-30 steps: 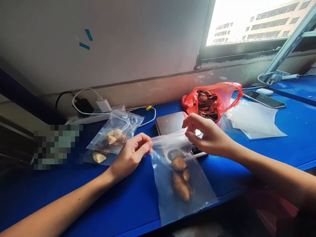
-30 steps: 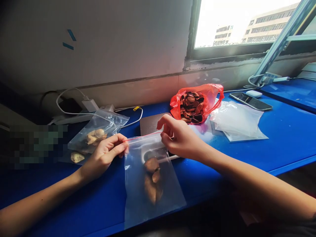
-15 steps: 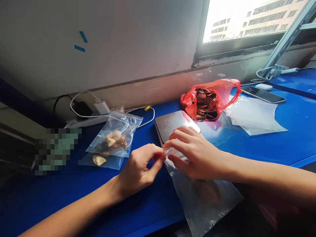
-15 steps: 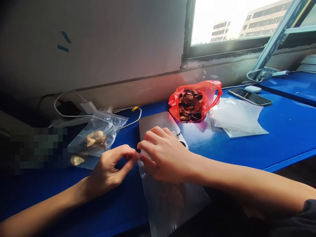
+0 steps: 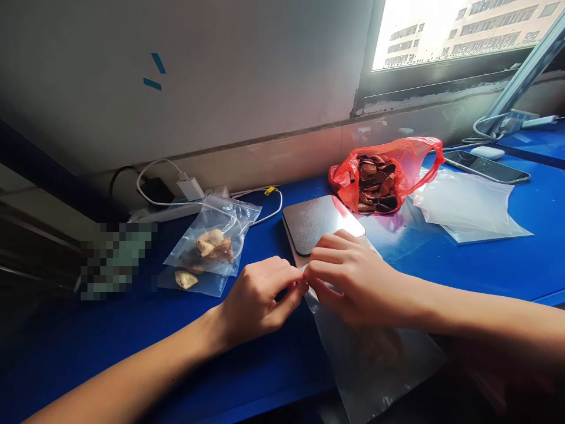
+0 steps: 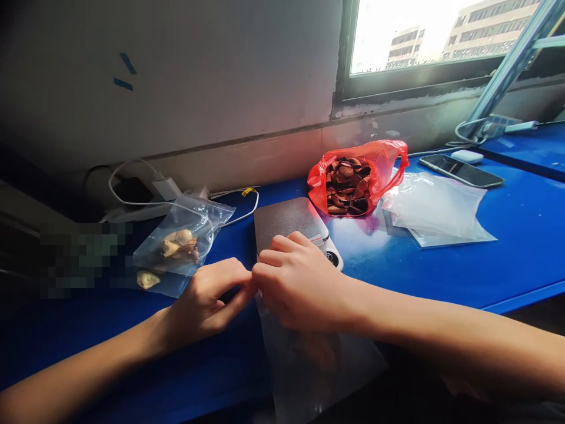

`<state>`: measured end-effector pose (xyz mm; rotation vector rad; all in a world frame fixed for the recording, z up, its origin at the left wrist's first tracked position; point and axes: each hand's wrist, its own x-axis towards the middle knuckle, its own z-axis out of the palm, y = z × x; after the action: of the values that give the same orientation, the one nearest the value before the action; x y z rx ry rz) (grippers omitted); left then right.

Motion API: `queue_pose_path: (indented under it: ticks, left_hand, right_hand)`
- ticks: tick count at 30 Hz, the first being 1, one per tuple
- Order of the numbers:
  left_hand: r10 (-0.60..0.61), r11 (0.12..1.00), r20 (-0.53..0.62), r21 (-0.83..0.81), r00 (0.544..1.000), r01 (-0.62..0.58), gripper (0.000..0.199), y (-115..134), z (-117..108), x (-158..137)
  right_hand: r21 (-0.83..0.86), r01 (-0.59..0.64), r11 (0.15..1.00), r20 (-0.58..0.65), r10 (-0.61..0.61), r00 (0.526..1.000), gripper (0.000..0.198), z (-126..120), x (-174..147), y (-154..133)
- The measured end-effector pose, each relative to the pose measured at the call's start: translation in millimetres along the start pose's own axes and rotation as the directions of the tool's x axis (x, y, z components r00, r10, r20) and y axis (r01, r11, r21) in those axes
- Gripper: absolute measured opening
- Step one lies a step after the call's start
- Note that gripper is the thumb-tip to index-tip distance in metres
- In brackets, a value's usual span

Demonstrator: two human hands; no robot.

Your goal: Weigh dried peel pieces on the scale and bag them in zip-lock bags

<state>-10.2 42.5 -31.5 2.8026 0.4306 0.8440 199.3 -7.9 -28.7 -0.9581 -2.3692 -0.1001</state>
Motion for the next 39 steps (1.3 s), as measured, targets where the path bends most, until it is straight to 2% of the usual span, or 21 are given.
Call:
queue_pose_path:
  ticks: [7,12,18,31,36,39]
  left_hand:
    - [0.129,0.980,0.026,0.150,0.991,-0.132,0.034,1.6,0.5,2.7]
    - [0.193,0.978,0.024,0.077,0.981,-0.194,0.030,1.2,-2.8,0.3]
    - [0.178,0.984,-0.035,-0.012,0.983,-0.179,0.022,-3.4,-3.1,-2.2]
    - [-0.083,0.993,-0.114,-0.098,0.990,0.072,0.026,-6.5,-34.7,7.9]
    - [-0.191,0.979,-0.153,-0.100,0.969,0.177,0.028,-16.2,-45.0,0.5]
    - [-0.289,0.957,-0.223,-0.091,0.931,0.275,0.033,-25.6,-57.9,-11.9]
  right_hand:
    - [0.023,-0.024,0.999,0.026,0.023,0.999,0.012,1.4,0.0,-3.5]
    - [0.104,-0.041,0.994,0.049,0.036,0.998,0.012,-4.8,1.1,-1.3]
    - [0.159,-0.053,0.986,0.088,0.039,0.995,0.014,-18.6,2.2,8.2]
    - [0.268,-0.114,0.957,0.019,0.113,0.993,0.010,-39.2,6.2,41.5]
    - [0.253,-0.144,0.957,-0.032,0.157,0.987,0.011,-45.2,4.0,57.6]
    - [0.204,-0.251,0.946,-0.139,0.282,0.949,0.013,-49.9,-3.6,78.5]
